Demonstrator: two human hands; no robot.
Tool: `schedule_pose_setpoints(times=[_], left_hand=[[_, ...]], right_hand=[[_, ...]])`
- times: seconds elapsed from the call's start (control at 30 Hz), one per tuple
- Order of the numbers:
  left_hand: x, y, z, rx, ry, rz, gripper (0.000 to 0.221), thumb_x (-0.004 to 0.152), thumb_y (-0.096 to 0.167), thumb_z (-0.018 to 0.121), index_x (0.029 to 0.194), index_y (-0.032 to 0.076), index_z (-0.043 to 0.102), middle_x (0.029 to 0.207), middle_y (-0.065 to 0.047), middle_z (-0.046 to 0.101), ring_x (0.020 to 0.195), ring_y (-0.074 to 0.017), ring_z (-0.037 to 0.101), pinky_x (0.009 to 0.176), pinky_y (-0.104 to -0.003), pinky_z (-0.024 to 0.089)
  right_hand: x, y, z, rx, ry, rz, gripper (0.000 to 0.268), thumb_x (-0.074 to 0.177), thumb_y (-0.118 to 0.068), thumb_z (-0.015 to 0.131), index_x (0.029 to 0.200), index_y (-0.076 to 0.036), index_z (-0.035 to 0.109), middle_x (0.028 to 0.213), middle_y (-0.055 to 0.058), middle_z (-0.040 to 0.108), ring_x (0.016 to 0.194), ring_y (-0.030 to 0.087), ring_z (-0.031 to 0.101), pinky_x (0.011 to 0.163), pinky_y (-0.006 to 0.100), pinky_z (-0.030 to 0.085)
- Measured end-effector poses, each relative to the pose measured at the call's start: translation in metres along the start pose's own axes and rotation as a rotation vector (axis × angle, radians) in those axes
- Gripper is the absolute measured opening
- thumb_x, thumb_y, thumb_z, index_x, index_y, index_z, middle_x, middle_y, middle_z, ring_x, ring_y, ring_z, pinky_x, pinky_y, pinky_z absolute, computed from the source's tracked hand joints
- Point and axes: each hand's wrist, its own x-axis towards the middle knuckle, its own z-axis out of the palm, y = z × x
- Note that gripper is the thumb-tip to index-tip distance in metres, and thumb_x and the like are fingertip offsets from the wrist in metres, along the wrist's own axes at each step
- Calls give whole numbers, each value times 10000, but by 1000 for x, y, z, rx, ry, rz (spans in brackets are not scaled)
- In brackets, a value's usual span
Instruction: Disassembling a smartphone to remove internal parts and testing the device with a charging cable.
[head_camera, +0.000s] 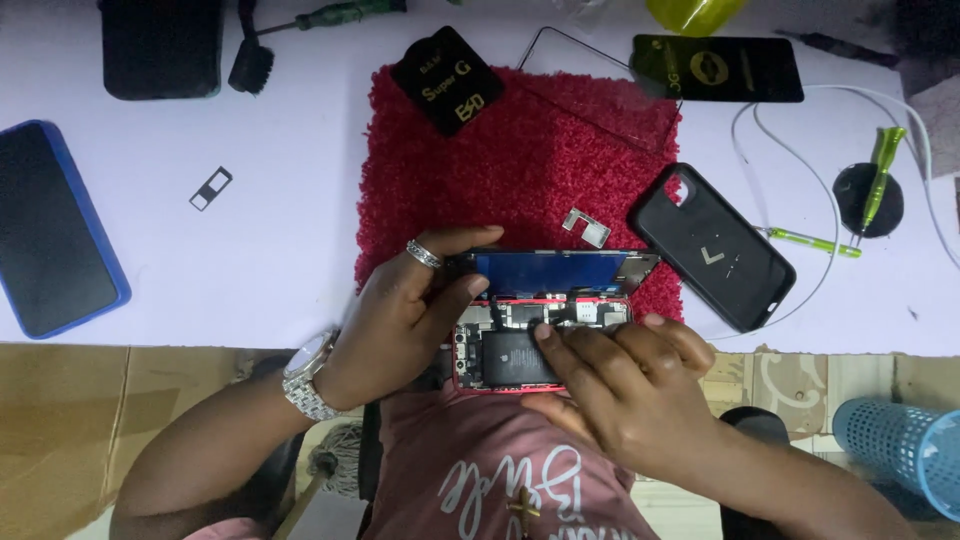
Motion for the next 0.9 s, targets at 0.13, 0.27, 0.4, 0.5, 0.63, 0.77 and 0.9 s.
schedule_pose_setpoints(times=[0.13, 0.27, 0.4, 0.5, 0.63, 0.77, 0.9], left_hand=[[0, 3, -2, 37, -3, 19, 372, 1074, 246, 577, 1430, 140, 594, 1343, -42, 764, 964, -134, 796, 784, -266, 619], [1, 4, -3, 22, -3, 55, 373, 1078, 199, 576, 1441, 115, 601, 1391, -53, 732, 1024, -138, 750, 860, -272, 612], [1, 6, -7, -33, -28, 55, 436, 1121, 344, 459, 1464, 106, 581, 1427, -112, 711, 1334, -247, 698, 1065, -345, 567], [1, 6, -9, -132, -27, 45, 565, 1116, 462, 384, 1476, 71, 574, 1485, -127, 674, 1388, -259, 660, 1111, -353, 539], [0, 5, -10, -158, -24, 20, 591, 1108, 501, 360, 1478, 94, 576, 1453, -103, 693, 1252, -206, 697, 1012, -312, 554], [0, 8, -11, -167, -32, 38, 473, 1142, 333, 388, 1481, 71, 588, 1308, -53, 722, 1046, -133, 631, 924, -279, 500], [-3, 4, -12, -168, -71, 34, 454, 1146, 288, 426, 1532, 94, 567, 765, 75, 445, 672, -66, 400, 649, -261, 350]], right_hand=[[15, -3, -1, 59, -16, -43, 569, 1014, -637, 754, 1318, -156, 750, 1145, 6, 721, 966, 227, 633, 881, 426, 441], [19, -7, 2, 71, -66, -41, 528, 1043, -590, 695, 1295, -129, 746, 1192, 22, 733, 1046, 242, 653, 937, 434, 426], [11, -10, 8, 101, -126, -2, 491, 1064, -500, 642, 1350, -104, 693, 1269, 36, 706, 1111, 270, 633, 954, 476, 447], [8, -12, 11, 56, -102, -29, 493, 1076, -451, 649, 1373, -60, 690, 1270, 71, 696, 1097, 287, 632, 950, 466, 400], [9, -14, 13, 47, -97, -45, 456, 1085, -394, 635, 1359, -34, 692, 1262, 78, 680, 1072, 283, 616, 909, 463, 404], [4, -13, 17, 90, -82, -36, 449, 1073, -377, 640, 1345, -23, 688, 1266, 111, 690, 1078, 303, 617, 917, 484, 448], [-1, -13, 18, 183, -128, -22, 499, 1080, -327, 626, 1425, 33, 616, 1289, 189, 668, 1152, 341, 642, 1007, 490, 503]])
